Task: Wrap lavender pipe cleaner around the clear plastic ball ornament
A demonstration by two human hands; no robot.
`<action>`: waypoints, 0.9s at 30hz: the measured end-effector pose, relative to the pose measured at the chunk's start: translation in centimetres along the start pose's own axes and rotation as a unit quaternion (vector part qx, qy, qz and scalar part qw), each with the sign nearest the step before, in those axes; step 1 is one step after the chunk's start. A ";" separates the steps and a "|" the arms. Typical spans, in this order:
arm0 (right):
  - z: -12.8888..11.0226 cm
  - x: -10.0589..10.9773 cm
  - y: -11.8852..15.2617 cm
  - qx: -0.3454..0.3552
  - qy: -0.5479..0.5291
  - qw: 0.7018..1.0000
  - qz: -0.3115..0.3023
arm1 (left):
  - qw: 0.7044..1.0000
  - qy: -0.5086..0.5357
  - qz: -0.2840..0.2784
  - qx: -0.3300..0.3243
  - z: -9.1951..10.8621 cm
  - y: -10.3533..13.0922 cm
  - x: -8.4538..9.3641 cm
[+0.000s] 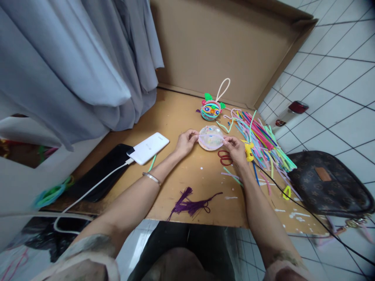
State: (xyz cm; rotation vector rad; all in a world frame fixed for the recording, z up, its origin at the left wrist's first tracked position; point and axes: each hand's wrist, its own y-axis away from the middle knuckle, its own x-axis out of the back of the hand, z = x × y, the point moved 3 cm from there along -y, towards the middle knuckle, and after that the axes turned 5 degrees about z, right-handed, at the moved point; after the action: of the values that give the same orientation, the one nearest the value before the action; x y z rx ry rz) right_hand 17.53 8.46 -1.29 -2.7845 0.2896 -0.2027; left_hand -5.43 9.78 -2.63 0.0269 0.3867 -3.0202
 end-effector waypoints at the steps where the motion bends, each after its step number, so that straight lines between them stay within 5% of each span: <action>1: 0.0 0.0 0.0 -0.002 -0.002 1.000 -0.002 | 1.000 0.003 0.002 0.007 -0.1 -0.1 0.0; 27: 0.3 -0.9 0.2 -0.062 -0.082 0.995 0.011 | 0.997 0.073 -0.024 0.030 -0.7 0.0 0.6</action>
State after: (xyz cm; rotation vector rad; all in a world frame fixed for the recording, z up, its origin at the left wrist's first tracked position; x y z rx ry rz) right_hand 16.63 8.53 -1.71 -2.8977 0.3005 0.0520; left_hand -6.02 9.91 -3.30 0.2478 0.3128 -3.0863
